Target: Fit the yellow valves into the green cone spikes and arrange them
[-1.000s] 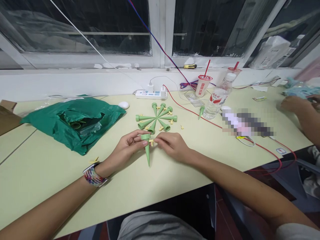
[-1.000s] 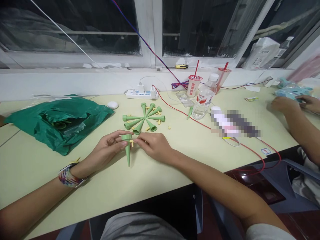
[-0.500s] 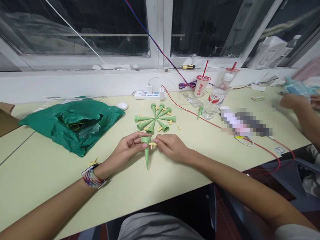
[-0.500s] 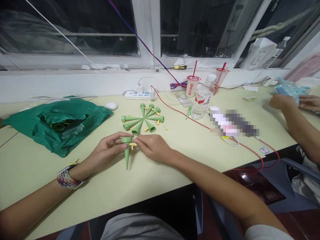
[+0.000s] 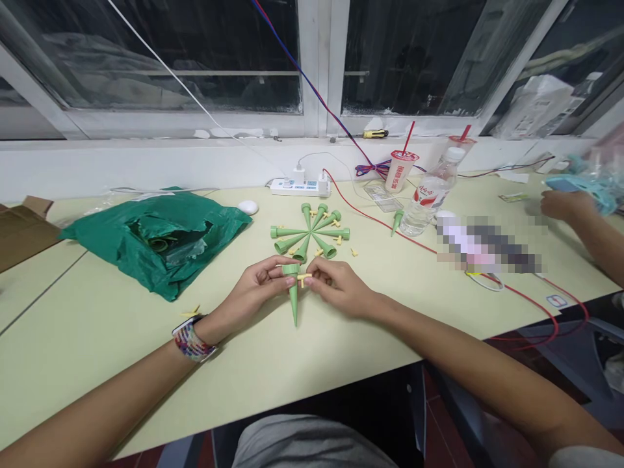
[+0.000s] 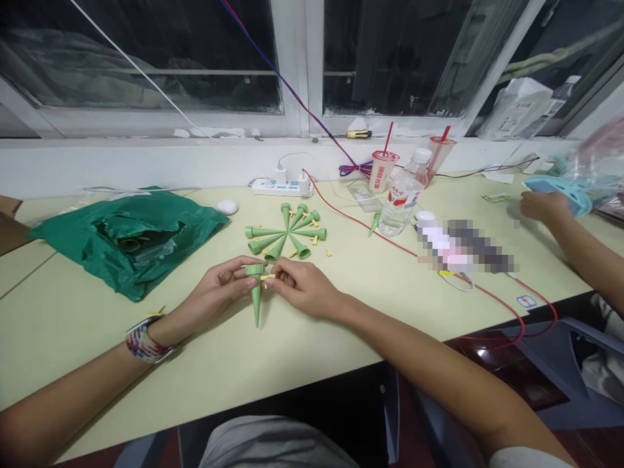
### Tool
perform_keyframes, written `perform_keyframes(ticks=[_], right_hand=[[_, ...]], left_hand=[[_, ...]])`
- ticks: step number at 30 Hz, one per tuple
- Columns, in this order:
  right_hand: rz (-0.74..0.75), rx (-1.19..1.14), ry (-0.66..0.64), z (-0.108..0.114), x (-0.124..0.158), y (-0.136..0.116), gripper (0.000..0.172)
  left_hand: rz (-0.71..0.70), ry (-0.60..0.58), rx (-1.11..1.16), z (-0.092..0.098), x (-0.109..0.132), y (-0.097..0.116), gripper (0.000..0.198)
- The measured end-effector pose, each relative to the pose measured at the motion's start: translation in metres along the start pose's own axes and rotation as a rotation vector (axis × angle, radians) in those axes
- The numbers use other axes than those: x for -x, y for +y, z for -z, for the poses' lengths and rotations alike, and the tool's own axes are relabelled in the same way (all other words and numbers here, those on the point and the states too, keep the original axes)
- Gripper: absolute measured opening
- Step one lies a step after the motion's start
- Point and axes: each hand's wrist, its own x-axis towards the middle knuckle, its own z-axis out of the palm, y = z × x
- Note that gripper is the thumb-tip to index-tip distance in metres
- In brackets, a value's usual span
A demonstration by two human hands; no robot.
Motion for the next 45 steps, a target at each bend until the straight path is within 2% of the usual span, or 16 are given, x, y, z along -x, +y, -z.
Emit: perform_keyframes(ticks=[2, 6, 12, 26, 29, 34, 45], right_hand=[[0.011, 0.007, -0.003, 0.0002, -0.0003, -0.0018, 0.026], [-0.054, -0.075, -0.049, -0.0006, 0.0004, -0.0036, 0.042], [0.024, 0.037, 0.004, -0.0011, 0.0005, -0.0013, 0.027], [-0.125, -0.111, -0.061, 0.0009, 0.0002, -0.0066, 0.051], [-0.155, -0.145, -0.061, -0.0001, 0.0005, -0.0047, 0.047], [-0.12, -0.149, -0.031, -0.0009, 0.0006, -0.0029, 0.026], [-0.153, -0.179, -0.068, 0.0016, 0.0003, -0.0079, 0.039]], left_hand=[[-0.001, -0.001, 0.0, 0.0006, -0.0005, -0.0011, 0.042], [-0.011, -0.012, -0.036, 0.0013, -0.0011, -0.0011, 0.039], [0.006, -0.009, 0.014, -0.0002, -0.001, 0.0012, 0.04], [-0.046, -0.028, -0.063, 0.0032, -0.0018, -0.0033, 0.039], [-0.031, -0.023, -0.037, 0.0029, -0.0017, -0.0038, 0.04], [-0.01, -0.005, -0.015, 0.0013, -0.0016, -0.0023, 0.041], [-0.017, -0.008, -0.077, 0.0004, -0.0015, -0.0001, 0.041]])
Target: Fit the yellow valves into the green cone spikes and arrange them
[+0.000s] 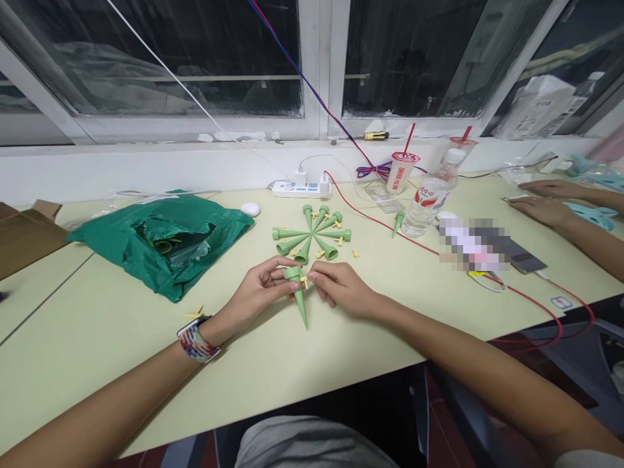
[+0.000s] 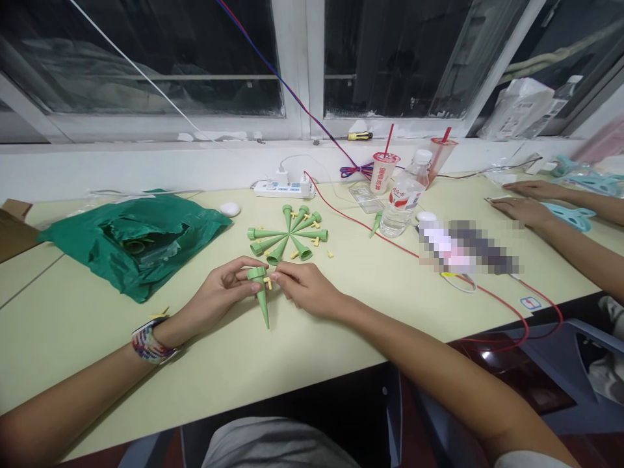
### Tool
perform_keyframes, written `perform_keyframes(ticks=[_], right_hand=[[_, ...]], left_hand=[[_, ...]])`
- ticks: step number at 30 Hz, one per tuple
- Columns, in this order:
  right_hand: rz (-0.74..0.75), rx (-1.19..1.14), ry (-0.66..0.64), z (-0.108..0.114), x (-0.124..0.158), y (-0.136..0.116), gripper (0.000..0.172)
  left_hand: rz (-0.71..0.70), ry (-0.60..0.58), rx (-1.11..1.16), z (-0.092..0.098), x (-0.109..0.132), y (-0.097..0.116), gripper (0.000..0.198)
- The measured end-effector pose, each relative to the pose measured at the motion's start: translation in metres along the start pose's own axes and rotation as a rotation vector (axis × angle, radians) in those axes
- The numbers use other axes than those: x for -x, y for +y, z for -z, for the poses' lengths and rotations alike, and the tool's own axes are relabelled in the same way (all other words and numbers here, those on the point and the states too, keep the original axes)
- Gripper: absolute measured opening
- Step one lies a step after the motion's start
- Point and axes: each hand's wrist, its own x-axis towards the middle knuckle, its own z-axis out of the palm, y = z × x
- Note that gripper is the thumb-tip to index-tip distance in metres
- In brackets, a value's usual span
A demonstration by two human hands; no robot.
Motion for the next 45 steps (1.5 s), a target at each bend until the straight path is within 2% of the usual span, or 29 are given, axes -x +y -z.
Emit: perform_keyframes(ticks=[8, 12, 18, 21, 23, 25, 27, 29, 33, 36, 41, 45], right_hand=[[-0.038, -0.071, -0.005, 0.0, -0.001, -0.001, 0.042], [-0.051, -0.114, 0.003, 0.001, -0.001, 0.001, 0.041], [-0.072, -0.235, 0.03, 0.002, -0.004, 0.002, 0.045], [-0.038, -0.31, 0.143, 0.009, -0.008, -0.001, 0.046], [-0.003, -0.346, 0.269, 0.015, -0.011, -0.003, 0.046], [0.02, -0.378, 0.387, 0.022, -0.013, -0.004, 0.045], [0.021, -0.4, 0.46, 0.027, -0.015, -0.003, 0.044], [0.007, -0.407, 0.483, 0.029, -0.016, -0.001, 0.044], [-0.002, -0.386, 0.453, 0.028, -0.016, 0.002, 0.047], [0.004, -0.378, 0.443, 0.028, -0.016, 0.001, 0.047], [0.004, -0.376, 0.445, 0.029, -0.015, -0.005, 0.045], [-0.002, -0.375, 0.447, 0.029, -0.015, -0.006, 0.046]], left_hand=[[0.013, -0.02, 0.104, 0.0, 0.002, 0.0, 0.028], [0.019, -0.036, 0.18, 0.0, 0.002, 0.001, 0.029], [0.0, -0.017, 0.058, 0.005, 0.001, 0.003, 0.031], [-0.086, 0.144, -0.012, 0.013, -0.006, 0.015, 0.039], [-0.163, 0.314, -0.033, 0.022, -0.016, 0.027, 0.044], [-0.186, 0.429, -0.076, 0.032, -0.031, 0.04, 0.046], [-0.124, 0.517, -0.161, 0.046, -0.049, 0.048, 0.046], [-0.051, 0.551, -0.242, 0.06, -0.069, 0.051, 0.046], [0.019, 0.52, -0.406, 0.088, -0.104, 0.042, 0.045], [0.009, 0.478, -0.531, 0.1, -0.12, 0.032, 0.047], [0.062, 0.457, -0.645, 0.1, -0.126, 0.027, 0.043], [0.085, 0.434, -0.628, 0.093, -0.125, 0.026, 0.039]])
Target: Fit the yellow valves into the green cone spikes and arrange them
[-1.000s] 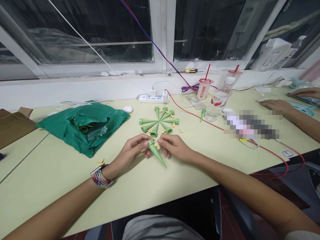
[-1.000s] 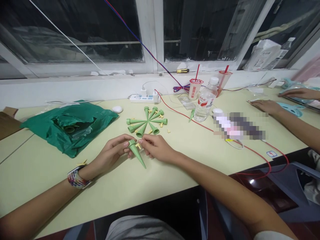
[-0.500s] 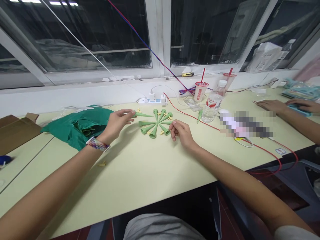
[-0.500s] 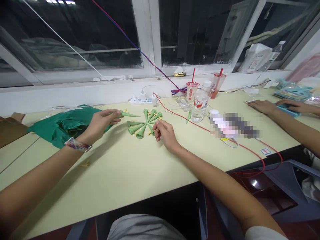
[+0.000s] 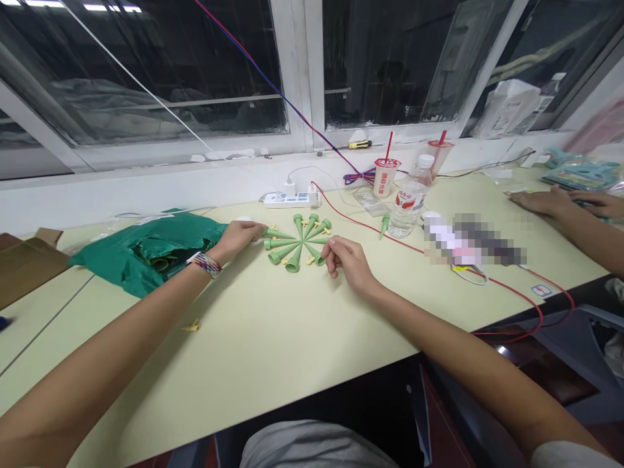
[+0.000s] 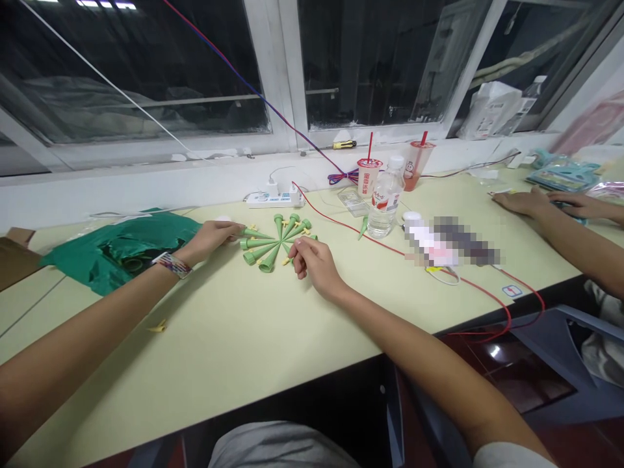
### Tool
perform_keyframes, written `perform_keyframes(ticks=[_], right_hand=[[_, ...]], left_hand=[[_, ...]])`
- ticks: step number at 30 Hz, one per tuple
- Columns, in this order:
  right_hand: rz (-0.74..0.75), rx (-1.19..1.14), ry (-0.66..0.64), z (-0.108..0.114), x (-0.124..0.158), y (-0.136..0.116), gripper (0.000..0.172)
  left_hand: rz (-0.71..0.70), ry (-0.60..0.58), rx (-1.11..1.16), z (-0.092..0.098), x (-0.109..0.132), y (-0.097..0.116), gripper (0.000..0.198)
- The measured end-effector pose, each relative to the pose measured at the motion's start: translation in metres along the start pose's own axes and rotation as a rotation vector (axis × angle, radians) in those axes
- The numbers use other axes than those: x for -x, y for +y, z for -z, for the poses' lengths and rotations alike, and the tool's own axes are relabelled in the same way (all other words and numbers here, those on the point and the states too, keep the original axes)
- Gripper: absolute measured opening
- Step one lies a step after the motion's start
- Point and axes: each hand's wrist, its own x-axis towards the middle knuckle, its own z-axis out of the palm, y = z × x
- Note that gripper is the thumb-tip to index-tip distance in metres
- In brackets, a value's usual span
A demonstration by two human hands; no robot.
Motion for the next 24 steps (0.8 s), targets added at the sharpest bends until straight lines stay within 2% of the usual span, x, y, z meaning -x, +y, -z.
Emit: perform_keyframes(ticks=[12, 20, 24], right_hand=[[0.001, -0.01, 0.004, 0.001, -0.001, 0.0, 0.05], [0.052, -0.051, 0.141, 0.01, -0.007, -0.002, 0.048], [0.068, -0.058, 0.201, 0.015, -0.01, -0.004, 0.044]], left_hand=[[0.04, -0.008, 0.083, -0.008, 0.001, 0.003, 0.031], [0.033, -0.036, -0.023, -0.007, 0.003, 0.001, 0.033], [0.021, -0.041, -0.022, -0.007, 0.002, -0.002, 0.042]])
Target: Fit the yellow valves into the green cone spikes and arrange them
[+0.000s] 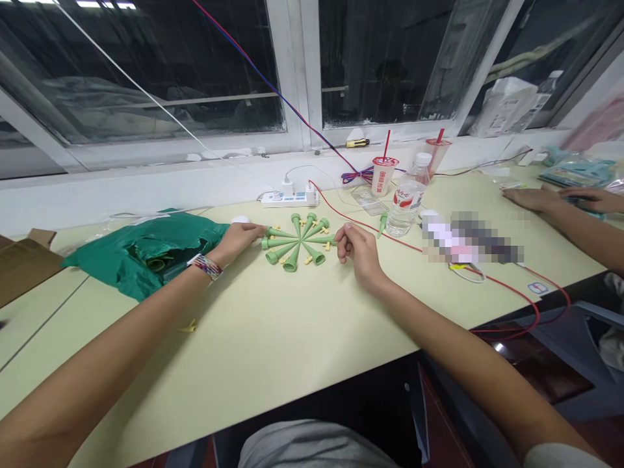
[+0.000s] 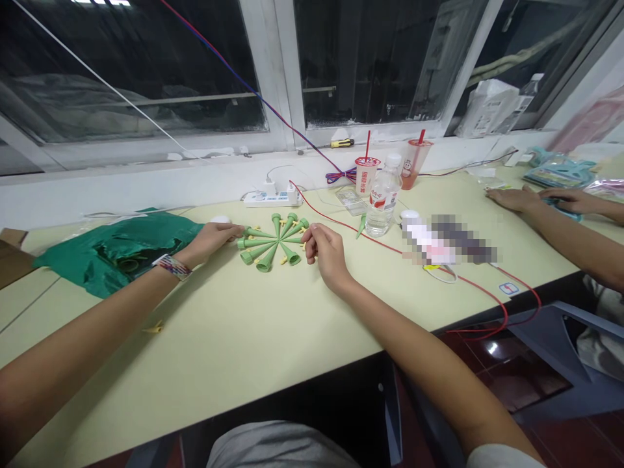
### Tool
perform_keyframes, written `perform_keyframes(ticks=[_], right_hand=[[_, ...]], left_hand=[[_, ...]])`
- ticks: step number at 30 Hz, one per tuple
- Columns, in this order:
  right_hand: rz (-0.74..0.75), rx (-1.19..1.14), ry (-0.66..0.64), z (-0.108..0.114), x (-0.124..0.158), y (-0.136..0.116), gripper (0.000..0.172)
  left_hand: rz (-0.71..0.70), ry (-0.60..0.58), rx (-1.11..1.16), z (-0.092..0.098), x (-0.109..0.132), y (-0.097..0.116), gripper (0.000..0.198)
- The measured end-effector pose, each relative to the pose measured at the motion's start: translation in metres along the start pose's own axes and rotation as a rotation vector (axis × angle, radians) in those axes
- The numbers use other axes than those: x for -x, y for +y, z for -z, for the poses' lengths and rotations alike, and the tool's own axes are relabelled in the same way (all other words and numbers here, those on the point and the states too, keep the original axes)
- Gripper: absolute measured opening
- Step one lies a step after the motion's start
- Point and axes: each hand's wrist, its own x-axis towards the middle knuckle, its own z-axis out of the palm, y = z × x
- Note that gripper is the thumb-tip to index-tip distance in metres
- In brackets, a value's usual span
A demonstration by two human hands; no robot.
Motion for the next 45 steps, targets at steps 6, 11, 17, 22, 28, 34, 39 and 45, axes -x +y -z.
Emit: perform_keyframes(ticks=[6, 11, 17, 22, 28, 34, 39, 45], right_hand=[[0.001, 0.004, 0.015, 0.001, -0.001, 0.001, 0.045], [-0.006, 0.008, 0.015, 0.0, -0.001, 0.001, 0.044], [-0.018, 0.002, 0.015, 0.0, -0.001, -0.001, 0.045], [-0.021, -0.004, 0.0, 0.001, -0.001, 0.001, 0.045], [-0.033, -0.021, -0.014, 0.0, -0.001, -0.001, 0.044], [-0.036, -0.016, -0.02, -0.001, 0.001, -0.003, 0.043], [-0.038, -0.008, -0.018, -0.001, 0.0, -0.002, 0.043], [0.01, 0.015, 0.027, 0.004, -0.006, -0.002, 0.039]], left_hand=[[-0.005, -0.012, -0.007, 0.0, -0.006, -0.004, 0.052], [-0.005, 0.018, -0.067, -0.003, -0.007, 0.001, 0.044], [0.0, 0.018, -0.02, -0.004, -0.008, 0.002, 0.034], [0.007, -0.042, 0.01, -0.001, -0.012, -0.003, 0.028], [-0.015, -0.102, 0.032, 0.002, -0.017, -0.008, 0.029], [-0.007, -0.118, 0.032, 0.002, -0.015, -0.005, 0.028], [-0.005, -0.121, 0.033, 0.002, -0.014, -0.004, 0.026], [0.017, -0.09, 0.028, 0.001, -0.017, -0.004, 0.03]])
